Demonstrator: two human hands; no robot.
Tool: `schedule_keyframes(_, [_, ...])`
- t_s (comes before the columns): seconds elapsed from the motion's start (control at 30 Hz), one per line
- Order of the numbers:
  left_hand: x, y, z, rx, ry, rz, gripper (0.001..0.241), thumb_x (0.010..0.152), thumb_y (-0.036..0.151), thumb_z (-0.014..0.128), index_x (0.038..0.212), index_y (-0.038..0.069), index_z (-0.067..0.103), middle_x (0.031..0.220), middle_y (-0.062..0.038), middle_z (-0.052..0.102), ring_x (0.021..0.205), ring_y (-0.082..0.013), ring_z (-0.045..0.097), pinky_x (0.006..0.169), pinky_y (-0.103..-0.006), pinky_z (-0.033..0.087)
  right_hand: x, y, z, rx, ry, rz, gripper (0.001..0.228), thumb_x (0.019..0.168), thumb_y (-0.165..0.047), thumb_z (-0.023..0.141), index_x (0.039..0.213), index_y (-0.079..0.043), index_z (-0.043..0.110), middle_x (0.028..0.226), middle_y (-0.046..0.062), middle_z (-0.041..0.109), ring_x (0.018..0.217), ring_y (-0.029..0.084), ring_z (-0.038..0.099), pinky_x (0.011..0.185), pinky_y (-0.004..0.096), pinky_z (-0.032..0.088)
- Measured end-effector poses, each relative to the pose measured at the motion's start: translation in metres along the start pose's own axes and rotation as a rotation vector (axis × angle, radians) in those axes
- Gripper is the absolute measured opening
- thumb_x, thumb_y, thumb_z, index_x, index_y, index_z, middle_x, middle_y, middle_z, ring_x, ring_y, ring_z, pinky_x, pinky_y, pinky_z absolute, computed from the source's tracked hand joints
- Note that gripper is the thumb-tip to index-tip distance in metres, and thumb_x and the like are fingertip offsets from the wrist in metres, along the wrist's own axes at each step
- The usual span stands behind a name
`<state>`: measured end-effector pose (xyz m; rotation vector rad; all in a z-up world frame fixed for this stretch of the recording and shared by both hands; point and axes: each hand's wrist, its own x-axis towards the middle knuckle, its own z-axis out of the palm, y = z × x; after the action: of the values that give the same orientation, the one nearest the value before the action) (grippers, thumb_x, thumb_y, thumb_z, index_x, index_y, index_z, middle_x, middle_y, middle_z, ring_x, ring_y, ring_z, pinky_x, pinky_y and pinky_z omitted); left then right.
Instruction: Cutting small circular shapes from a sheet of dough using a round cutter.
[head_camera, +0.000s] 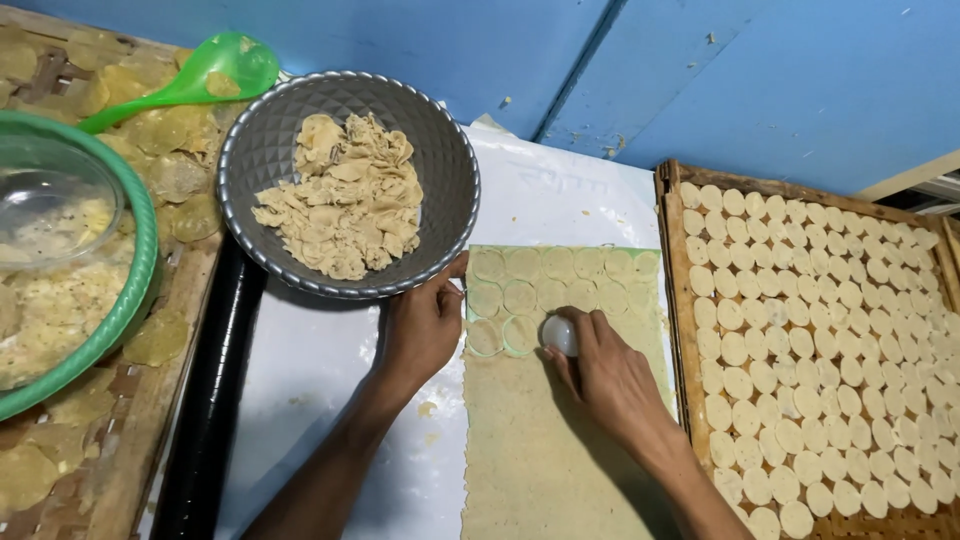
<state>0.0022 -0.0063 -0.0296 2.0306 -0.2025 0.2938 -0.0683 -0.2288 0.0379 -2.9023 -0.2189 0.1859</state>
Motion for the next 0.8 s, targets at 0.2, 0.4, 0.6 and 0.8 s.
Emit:
schedule_keyframes(0.2, [0.005, 0.014, -0.016, -0.079, -0.091, -0.090, 0.049, 0.087, 0.002, 0.053, 0.134, 0.005, 0.069, 0.109, -0.013, 0.078, 0.098, -0.0278, 0.075, 0.089, -0.0466, 0.056, 0.016, -0.007, 0.009, -0.292, -0.092, 0.057, 0.051, 0.104, -0.051, 0.033, 0.132, -0.010, 0.048, 0.098, 0.010, 0.060, 0.094, 0.035, 0.073, 0.072, 0.052, 0.062])
schedule_keyframes(0.4, [0.004, 0.019, -0.019, -0.049, -0.125, -0.136, 0.049, 0.088, 0.004, 0.052, 0.133, 0.008, 0.069, 0.103, -0.010, 0.078, 0.101, -0.0299, 0.074, 0.091, -0.0464, 0.055, 0.018, -0.014, 0.002, -0.309, -0.132, 0.023, 0.042, 0.105, -0.043, 0.034, 0.131, -0.013, 0.046, 0.096, 0.010, 0.060, 0.087, 0.035, 0.075, 0.070, 0.052, 0.063])
schedule_keyframes(0.6, [0.001, 0.011, -0.014, -0.065, -0.109, -0.078, 0.047, 0.088, 0.001, 0.052, 0.133, 0.003, 0.069, 0.107, -0.014, 0.077, 0.098, -0.0315, 0.074, 0.088, -0.0470, 0.055, 0.020, -0.005, 0.007, -0.322, -0.110, -0.020, 0.045, 0.106, -0.047, 0.028, 0.131, -0.014, 0.044, 0.097, 0.010, 0.059, 0.086, 0.035, 0.074, 0.068, 0.053, 0.062])
schedule_keyframes(0.8, [0.004, 0.013, -0.016, -0.055, -0.089, -0.041, 0.045, 0.089, 0.000, 0.053, 0.131, 0.002, 0.070, 0.108, -0.015, 0.077, 0.098, -0.0305, 0.075, 0.088, -0.0479, 0.055, 0.020, -0.004, 0.000, -0.291, -0.150, -0.031, 0.046, 0.105, -0.045, 0.029, 0.133, -0.013, 0.045, 0.101, 0.012, 0.060, 0.088, 0.037, 0.074, 0.071, 0.054, 0.061])
